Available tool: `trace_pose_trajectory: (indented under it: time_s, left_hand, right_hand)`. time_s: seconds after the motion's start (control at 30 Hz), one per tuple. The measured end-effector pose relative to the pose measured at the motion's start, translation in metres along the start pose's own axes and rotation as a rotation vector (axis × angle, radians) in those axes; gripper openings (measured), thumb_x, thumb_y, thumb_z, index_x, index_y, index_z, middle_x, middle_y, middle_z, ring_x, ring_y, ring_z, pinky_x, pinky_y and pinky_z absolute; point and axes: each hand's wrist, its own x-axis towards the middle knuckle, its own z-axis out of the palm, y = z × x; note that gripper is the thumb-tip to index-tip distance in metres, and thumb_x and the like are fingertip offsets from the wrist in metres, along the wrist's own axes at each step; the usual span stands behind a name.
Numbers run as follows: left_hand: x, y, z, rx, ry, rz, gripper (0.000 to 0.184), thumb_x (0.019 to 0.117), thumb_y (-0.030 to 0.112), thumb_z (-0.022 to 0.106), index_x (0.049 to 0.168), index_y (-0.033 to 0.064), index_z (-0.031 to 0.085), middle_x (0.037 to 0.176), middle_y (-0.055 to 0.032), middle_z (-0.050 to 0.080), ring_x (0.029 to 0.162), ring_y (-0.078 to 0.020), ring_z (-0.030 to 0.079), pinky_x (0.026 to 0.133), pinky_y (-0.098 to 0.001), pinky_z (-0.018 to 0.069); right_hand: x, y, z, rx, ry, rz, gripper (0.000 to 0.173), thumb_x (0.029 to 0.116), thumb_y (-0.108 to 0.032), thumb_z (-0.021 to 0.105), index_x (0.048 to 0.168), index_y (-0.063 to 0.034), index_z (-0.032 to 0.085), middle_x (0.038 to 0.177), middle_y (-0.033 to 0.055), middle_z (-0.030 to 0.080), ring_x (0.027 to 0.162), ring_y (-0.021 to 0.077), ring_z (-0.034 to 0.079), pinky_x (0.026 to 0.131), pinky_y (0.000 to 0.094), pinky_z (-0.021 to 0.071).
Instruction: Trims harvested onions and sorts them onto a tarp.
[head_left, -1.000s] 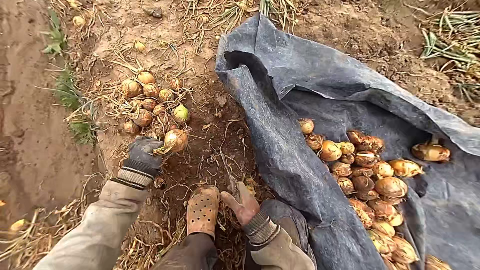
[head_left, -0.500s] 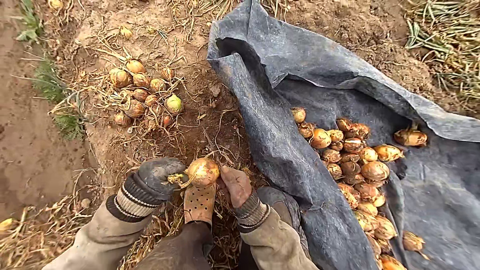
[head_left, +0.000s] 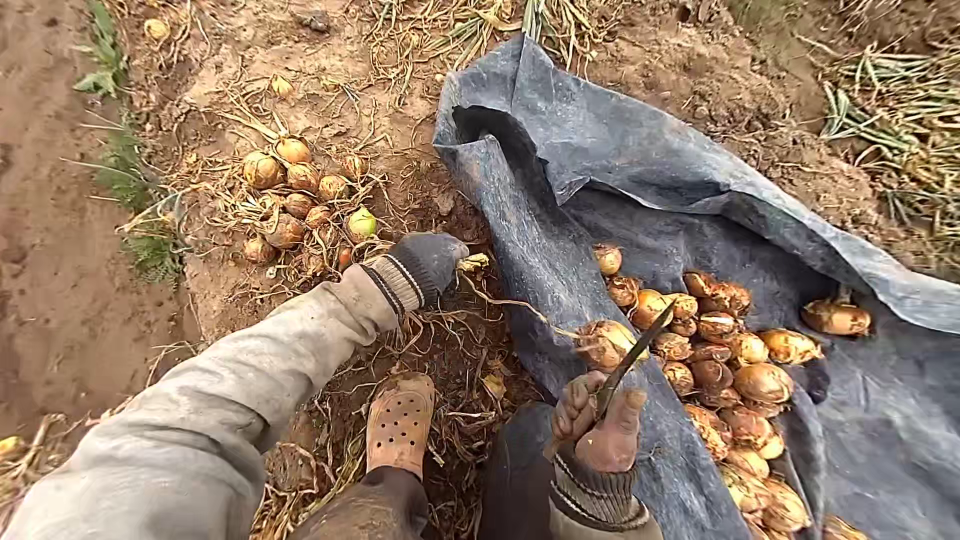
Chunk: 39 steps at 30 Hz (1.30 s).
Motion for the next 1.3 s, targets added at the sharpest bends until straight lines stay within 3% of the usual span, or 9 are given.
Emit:
trace_pose_trajectory:
  time_s: [0.2,0.4,0.53,0.6,0.7,0.83,0.97,1.1,1.3]
  left_hand:
    - [0.047,-0.154,0.028,0.211,-0.151,-0.364,0.056,0.0851,0.011,0.076,0.139,0.0189,0.064,0.145,-0.0184,0.057,0.114,-0.0497,0.064,0.088,-0.0742,0.051]
    - [0.037,-0.168,0.028,0.228,-0.142,-0.523,0.078,0.0658,0.032,0.092,0.137,0.0177,0.064,0.154,-0.0246,0.045,0.102,-0.0539,0.066,0.078,-0.074,0.0535]
    - [0.016,-0.18,0.046,0.097,-0.056,-0.492,0.08,0.0598,0.05,0.091,0.129,0.0188,0.066,0.136,-0.0171,0.062,0.106,-0.0445,0.068,0.082,-0.0729,0.0539]
    - [-0.002,-0.17,0.055,-0.066,0.015,-0.481,0.078,0.0636,0.054,0.088,0.13,0.0204,0.063,0.115,-0.0176,0.071,0.104,-0.0419,0.069,0.083,-0.0727,0.0525]
    - [-0.047,-0.113,0.063,-0.653,0.251,-0.484,0.077,0.0703,0.037,0.094,0.135,0.0115,0.061,0.12,-0.0185,0.07,0.113,-0.0329,0.067,0.099,-0.0599,0.0533]
    - [-0.106,-0.025,0.078,-1.39,0.475,-0.303,0.069,0.0625,0.027,0.089,0.124,0.0074,0.063,0.104,-0.0052,0.073,0.091,-0.013,0.072,0.079,-0.0341,0.0633]
    - [-0.145,0.026,0.074,-1.242,0.38,-0.218,0.078,0.0574,0.033,0.096,0.126,0.0109,0.065,0.106,-0.0028,0.075,0.096,-0.0129,0.073,0.083,-0.0332,0.0642]
    - [-0.162,0.032,0.061,-0.83,0.254,-0.086,0.097,0.0605,0.064,0.09,0.14,0.0184,0.06,0.116,-0.0006,0.074,0.103,-0.0105,0.072,0.092,-0.0404,0.0615]
    - [-0.166,0.041,0.079,-1.062,0.121,-0.016,0.102,0.0603,0.045,0.097,0.148,0.0178,0.053,0.126,0.0007,0.071,0.113,-0.0078,0.068,0.1,-0.033,0.059]
  right_hand:
    - [0.018,-0.018,-0.02,-0.091,0.039,0.003,0.072,0.0864,-0.085,0.044,0.091,-0.0159,0.062,0.061,-0.0045,0.059,0.04,0.0073,0.052,0.037,0.0253,0.0492]
    - [-0.015,0.035,0.03,-0.491,-0.359,0.365,0.076,0.0999,-0.072,0.025,0.102,-0.0073,0.063,0.066,-0.0013,0.055,0.046,0.0102,0.048,0.044,0.0303,0.0471]
    - [-0.011,0.049,0.044,-0.641,-0.498,0.467,0.072,0.0982,-0.074,0.028,0.102,-0.0105,0.063,0.065,0.0008,0.055,0.048,0.0143,0.052,0.049,0.0367,0.0516]
    - [-0.004,0.047,0.05,-0.714,-0.532,0.518,0.07,0.0989,-0.07,0.032,0.113,-0.0088,0.062,0.072,0.0035,0.059,0.054,0.0163,0.057,0.056,0.0396,0.0546]
    - [0.006,0.04,0.064,-0.883,-0.591,0.502,0.073,0.0993,-0.068,0.042,0.129,-0.0031,0.059,0.095,0.0146,0.068,0.082,0.0257,0.067,0.08,0.0481,0.0558]
    - [0.009,0.029,0.088,-0.893,-0.656,0.411,0.071,0.0976,-0.064,0.053,0.13,-0.0016,0.058,0.102,0.0207,0.069,0.097,0.034,0.068,0.089,0.0565,0.0531]
    - [0.003,0.033,0.091,-0.691,-0.624,0.289,0.081,0.0848,-0.077,0.059,0.126,-0.0072,0.06,0.09,0.0115,0.07,0.083,0.0238,0.068,0.076,0.0512,0.0567]
    - [-0.01,0.055,0.076,-0.077,-0.545,0.471,0.076,0.079,-0.073,0.071,0.126,-0.0143,0.06,0.07,0.0002,0.063,0.049,0.006,0.056,0.045,0.0245,0.0511]
    - [-0.02,0.049,0.066,-0.415,-0.583,0.261,0.079,0.0879,-0.083,0.047,0.122,-0.0129,0.063,0.082,0.0017,0.068,0.069,0.0107,0.065,0.062,0.0344,0.0576]
